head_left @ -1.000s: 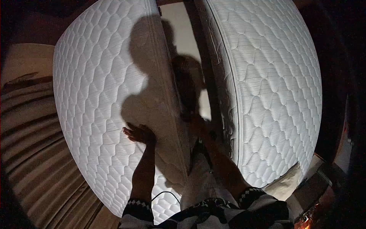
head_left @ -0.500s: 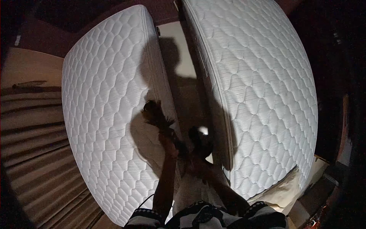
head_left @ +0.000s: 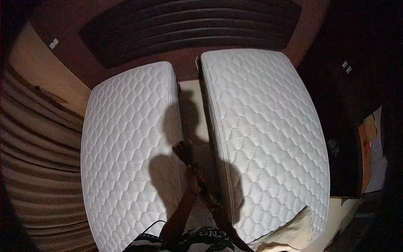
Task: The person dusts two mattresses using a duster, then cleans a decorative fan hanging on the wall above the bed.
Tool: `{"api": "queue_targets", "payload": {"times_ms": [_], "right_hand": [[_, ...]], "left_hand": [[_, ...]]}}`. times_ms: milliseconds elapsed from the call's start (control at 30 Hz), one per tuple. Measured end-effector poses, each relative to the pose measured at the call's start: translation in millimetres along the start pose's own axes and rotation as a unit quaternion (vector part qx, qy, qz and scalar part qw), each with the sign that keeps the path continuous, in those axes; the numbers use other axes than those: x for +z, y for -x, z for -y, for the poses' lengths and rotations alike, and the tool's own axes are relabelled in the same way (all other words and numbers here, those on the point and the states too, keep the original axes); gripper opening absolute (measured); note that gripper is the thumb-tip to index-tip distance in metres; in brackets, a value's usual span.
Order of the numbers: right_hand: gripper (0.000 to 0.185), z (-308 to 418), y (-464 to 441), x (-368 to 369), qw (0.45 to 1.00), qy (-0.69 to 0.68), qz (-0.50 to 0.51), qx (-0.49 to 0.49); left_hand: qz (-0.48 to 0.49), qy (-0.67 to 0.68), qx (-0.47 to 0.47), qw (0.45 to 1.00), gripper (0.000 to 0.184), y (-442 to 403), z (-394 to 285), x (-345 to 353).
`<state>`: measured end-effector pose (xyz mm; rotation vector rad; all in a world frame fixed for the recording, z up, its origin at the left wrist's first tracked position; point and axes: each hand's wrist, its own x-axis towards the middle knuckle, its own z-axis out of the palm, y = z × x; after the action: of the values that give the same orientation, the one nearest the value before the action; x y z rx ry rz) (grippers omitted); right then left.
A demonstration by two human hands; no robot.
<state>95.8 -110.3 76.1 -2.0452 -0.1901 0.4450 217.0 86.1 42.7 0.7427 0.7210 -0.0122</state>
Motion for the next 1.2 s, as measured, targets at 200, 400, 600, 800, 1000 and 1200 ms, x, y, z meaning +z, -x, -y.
{"api": "queue_targets", "payload": {"times_ms": [200,400,600,800,1000,1200], "right_hand": [[0.037,51.5,5.3,-44.4,0.998,0.017,0.004,-0.063],[0.036,95.3,10.1,-84.2,0.986,0.096,-0.044,-0.126],[0.035,117.0,3.9,-122.0,0.988,0.077,-0.027,-0.128],[0.034,117.5,-25.8,-128.8,0.891,-0.392,0.203,0.108],[0.035,186.3,-17.4,-131.0,0.975,0.105,-0.098,-0.17],[0.035,195.5,-33.1,-122.4,0.987,-0.01,-0.03,-0.159]], "left_hand": [[-0.053,0.055,-0.004,0.997,0.044,30.2,-7.7,34.4],[0.143,0.114,0.118,0.976,0.042,26.7,-62.3,65.9],[0.207,0.198,0.168,0.943,0.033,8.5,-92.9,91.1],[0.429,0.329,0.092,0.837,0.026,-31.2,-109.2,94.6],[0.199,0.228,0.138,0.943,0.019,51.8,-169.3,143.7],[0.215,0.254,0.125,0.935,0.023,46.0,-187.5,150.5]]}}
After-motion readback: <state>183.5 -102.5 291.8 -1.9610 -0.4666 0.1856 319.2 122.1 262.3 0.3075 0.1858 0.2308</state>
